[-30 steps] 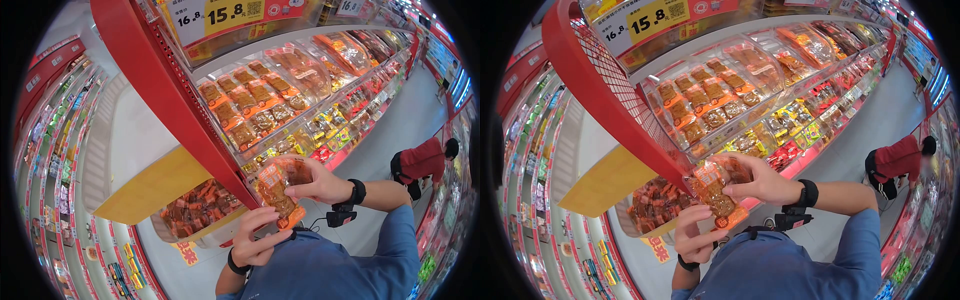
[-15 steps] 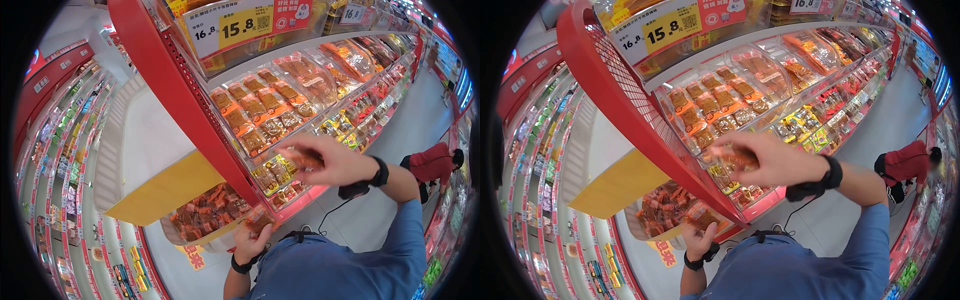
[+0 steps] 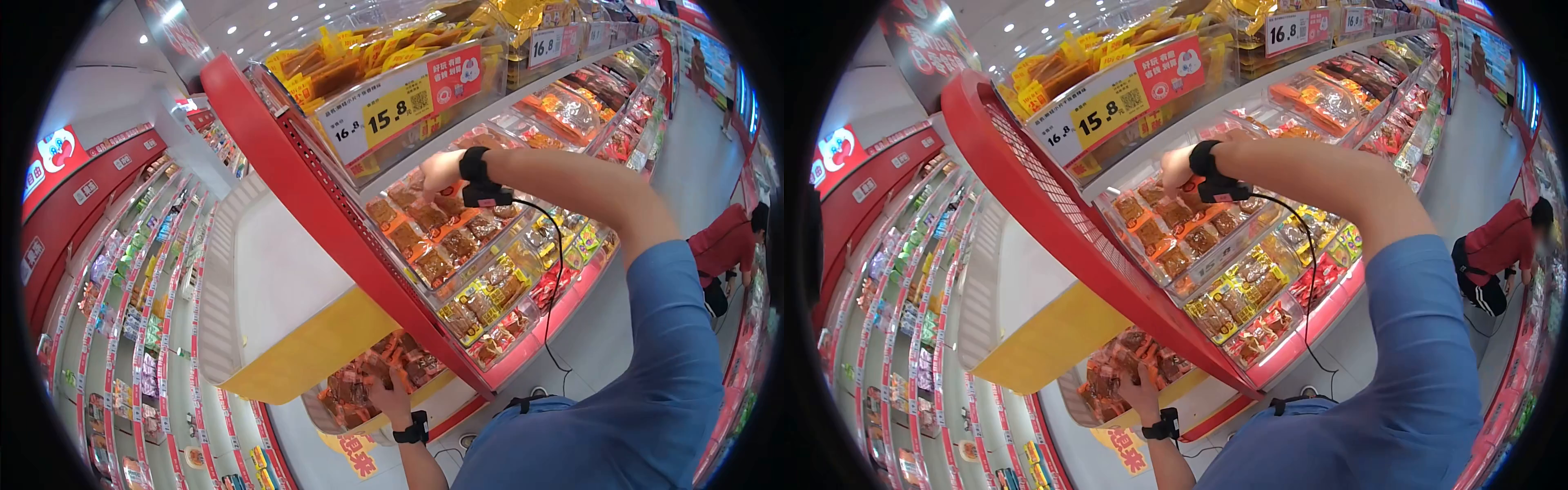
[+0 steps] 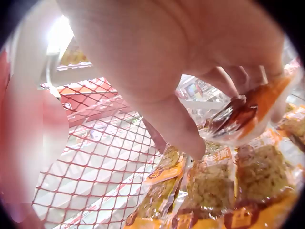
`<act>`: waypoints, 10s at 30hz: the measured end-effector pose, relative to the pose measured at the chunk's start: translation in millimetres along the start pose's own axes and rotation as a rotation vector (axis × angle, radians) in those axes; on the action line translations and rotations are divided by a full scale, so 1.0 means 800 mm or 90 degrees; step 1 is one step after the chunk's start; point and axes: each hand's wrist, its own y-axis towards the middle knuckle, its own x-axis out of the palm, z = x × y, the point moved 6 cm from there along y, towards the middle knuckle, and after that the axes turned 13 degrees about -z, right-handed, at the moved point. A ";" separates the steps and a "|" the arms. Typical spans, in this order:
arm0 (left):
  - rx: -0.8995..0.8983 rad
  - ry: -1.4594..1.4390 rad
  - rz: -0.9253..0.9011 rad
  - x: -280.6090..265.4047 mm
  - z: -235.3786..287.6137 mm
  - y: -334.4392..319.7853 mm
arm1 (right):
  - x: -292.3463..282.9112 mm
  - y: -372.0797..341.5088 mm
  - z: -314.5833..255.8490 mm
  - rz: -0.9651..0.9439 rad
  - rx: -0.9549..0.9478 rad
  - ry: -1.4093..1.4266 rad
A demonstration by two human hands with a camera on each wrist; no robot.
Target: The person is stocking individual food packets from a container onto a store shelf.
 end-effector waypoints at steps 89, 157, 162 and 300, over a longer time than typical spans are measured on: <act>0.034 0.278 -0.069 0.008 0.001 0.015 | 0.015 -0.143 0.008 0.083 -0.097 0.385; -0.075 0.197 -0.683 0.178 -0.150 0.185 | 0.063 -0.175 0.034 0.427 -0.129 0.055; -0.112 0.262 -0.661 0.187 -0.107 0.184 | 0.064 -0.176 0.033 0.450 -0.138 0.064; -0.209 -1.059 -0.103 -0.036 0.052 -0.053 | 0.319 -0.199 -0.279 0.157 -0.614 0.036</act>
